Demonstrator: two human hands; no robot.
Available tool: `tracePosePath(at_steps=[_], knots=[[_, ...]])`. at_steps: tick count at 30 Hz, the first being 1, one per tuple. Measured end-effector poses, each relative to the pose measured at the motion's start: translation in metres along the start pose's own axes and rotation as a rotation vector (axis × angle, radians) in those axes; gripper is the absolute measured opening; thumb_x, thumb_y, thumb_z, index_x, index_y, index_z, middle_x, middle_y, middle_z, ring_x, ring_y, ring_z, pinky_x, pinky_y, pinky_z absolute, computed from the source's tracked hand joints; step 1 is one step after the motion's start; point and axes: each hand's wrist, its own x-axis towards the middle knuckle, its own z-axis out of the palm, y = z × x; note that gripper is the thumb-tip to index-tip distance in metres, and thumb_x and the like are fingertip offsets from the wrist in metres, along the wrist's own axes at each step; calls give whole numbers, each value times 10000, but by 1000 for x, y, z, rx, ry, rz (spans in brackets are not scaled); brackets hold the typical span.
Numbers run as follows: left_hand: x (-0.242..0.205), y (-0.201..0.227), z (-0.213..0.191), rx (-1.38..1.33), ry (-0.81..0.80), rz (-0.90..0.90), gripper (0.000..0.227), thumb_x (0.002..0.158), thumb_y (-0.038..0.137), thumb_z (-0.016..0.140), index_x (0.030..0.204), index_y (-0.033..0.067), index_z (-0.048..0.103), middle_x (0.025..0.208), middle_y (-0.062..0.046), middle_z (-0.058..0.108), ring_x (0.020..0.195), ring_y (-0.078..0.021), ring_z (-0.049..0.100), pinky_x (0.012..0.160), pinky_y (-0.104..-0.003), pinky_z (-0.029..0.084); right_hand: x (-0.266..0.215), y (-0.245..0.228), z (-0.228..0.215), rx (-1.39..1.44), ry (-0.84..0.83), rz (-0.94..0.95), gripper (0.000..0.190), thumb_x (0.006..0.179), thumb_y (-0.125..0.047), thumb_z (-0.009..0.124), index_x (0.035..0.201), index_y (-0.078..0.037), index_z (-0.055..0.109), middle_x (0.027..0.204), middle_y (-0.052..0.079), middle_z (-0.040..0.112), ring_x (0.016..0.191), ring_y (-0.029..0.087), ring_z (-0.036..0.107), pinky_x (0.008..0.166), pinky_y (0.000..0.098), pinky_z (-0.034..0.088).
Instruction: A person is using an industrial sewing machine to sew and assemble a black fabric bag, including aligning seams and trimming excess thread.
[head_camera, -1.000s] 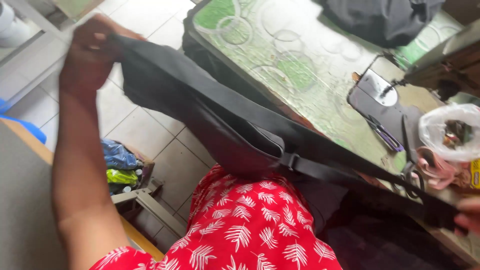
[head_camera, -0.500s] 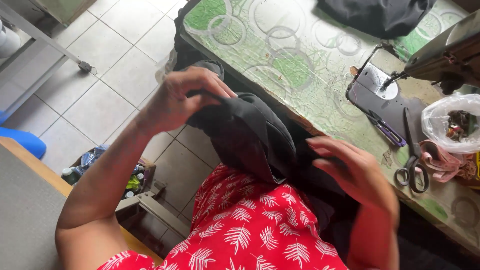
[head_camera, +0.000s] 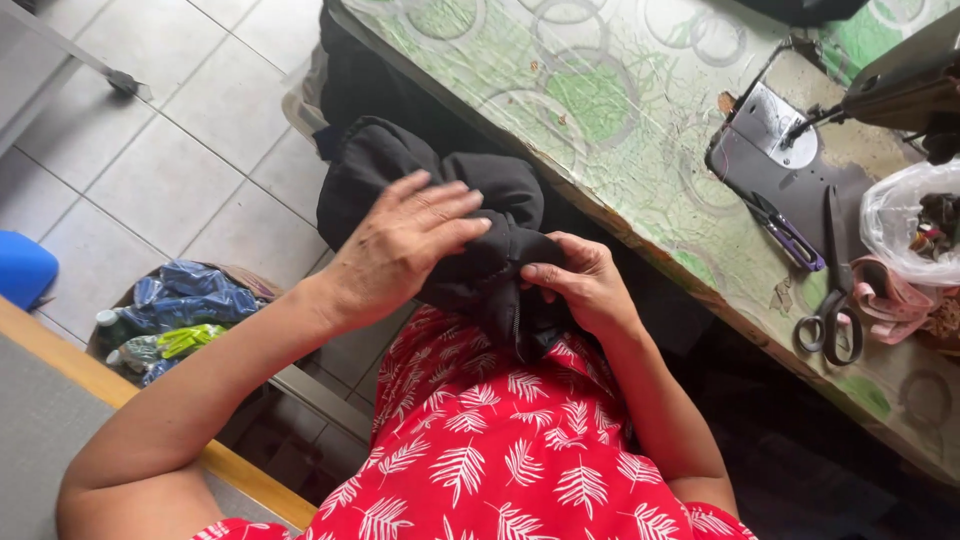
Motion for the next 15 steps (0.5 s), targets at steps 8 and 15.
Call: tracePosePath(at_steps=[8, 15], knots=[[14, -38, -45, -68, -459, -1051, 1118, 820, 808, 351, 1621, 100, 22, 1726, -150, 99, 1554, -357, 213, 1211, -504, 214, -5, 2, 1, 250, 136, 232, 490, 822, -91, 795, 1291, -26, 668, 753, 59, 688, 604, 115, 652, 429, 176, 417], [-3, -47, -14, -320, -153, -1178, 549, 919, 387, 746, 1281, 217, 371, 979, -14, 575, 854, -142, 561, 800, -320, 463, -10, 39, -19, -552, 58, -239, 549, 788, 72, 722, 1316, 35, 577, 1183, 129, 604, 1122, 252, 585, 1025, 340, 450]])
